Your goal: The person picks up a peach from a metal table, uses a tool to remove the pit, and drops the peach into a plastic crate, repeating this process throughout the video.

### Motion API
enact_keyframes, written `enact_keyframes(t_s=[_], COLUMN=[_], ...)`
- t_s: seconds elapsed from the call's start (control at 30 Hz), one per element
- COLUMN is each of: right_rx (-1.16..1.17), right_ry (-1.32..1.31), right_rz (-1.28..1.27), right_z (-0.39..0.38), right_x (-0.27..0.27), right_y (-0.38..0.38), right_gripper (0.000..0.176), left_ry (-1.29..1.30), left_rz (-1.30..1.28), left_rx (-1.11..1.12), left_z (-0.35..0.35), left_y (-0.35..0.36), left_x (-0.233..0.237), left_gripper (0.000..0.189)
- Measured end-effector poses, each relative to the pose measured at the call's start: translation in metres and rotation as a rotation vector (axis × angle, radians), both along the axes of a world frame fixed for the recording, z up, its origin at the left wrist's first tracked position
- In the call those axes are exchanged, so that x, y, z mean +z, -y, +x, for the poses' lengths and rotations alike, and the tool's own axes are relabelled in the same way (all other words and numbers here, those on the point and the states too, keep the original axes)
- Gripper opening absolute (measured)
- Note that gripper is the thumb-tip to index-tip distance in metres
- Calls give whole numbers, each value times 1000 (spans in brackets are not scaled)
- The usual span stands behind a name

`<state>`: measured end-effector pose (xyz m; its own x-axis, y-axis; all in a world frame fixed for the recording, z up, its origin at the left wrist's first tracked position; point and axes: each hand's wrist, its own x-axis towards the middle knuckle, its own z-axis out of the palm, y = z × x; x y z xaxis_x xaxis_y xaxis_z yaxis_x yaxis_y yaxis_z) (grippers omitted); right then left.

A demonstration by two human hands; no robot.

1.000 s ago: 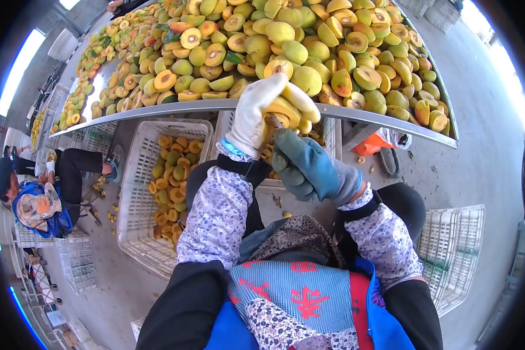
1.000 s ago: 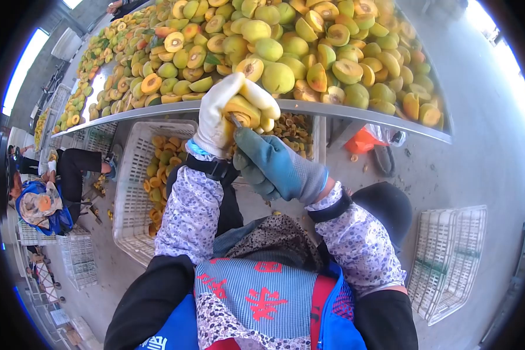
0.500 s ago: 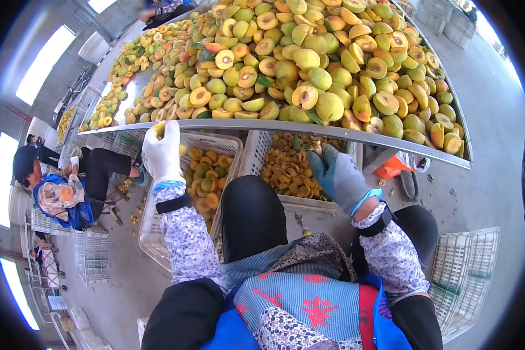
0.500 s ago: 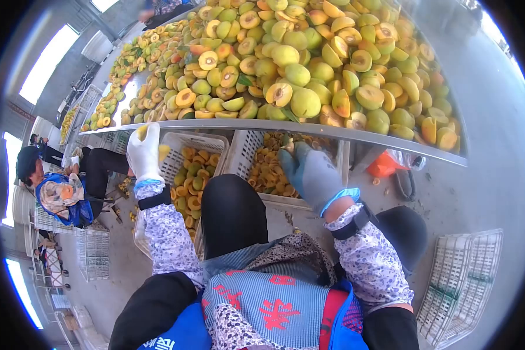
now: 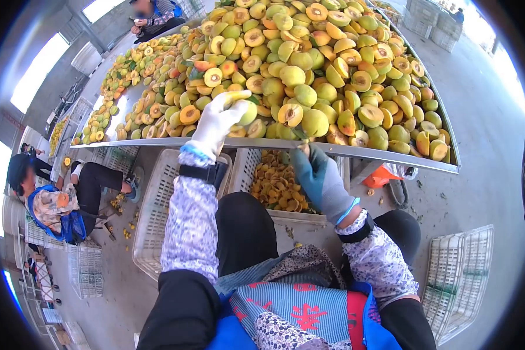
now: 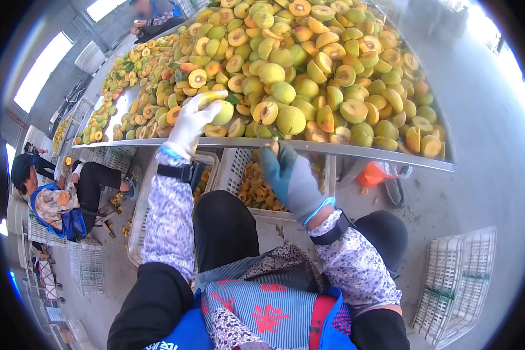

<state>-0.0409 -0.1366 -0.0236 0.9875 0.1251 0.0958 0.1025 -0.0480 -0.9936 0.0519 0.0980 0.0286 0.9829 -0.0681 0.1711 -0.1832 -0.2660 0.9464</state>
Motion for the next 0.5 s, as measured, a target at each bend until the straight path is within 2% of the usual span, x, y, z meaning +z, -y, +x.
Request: enact_keyframes(t_s=[0.07, 0.13, 0.2, 0.3, 0.37, 0.43, 0.5], right_rx=[26, 33, 36, 25, 12, -57, -83], right_ry=[-293, -266, -179, -102, -129, 39, 138], right_rz=[166, 277, 355, 365, 404, 274, 91], right_z=[8, 11, 9, 11, 11, 14, 10], right_x=[17, 27, 37, 47, 47, 26, 13], right_y=[3, -4, -5, 2, 7, 9, 3], right_gripper=[31, 29, 29, 27, 23, 24, 27], left_ry=[-233, -228, -157, 126, -36, -278, -20], left_rz=[-472, -566, -389, -268, -581, -998, -648], left_rx=[-200, -295, -286, -295, -274, -236, -140], left_z=[-30, -42, -52, -45, -46, -47, -46], left_y=[20, 47, 75, 92, 95, 95, 93], left_x=[26, 22, 12, -16, -31, -28, -34], left_gripper=[35, 37, 39, 44, 44, 48, 52])
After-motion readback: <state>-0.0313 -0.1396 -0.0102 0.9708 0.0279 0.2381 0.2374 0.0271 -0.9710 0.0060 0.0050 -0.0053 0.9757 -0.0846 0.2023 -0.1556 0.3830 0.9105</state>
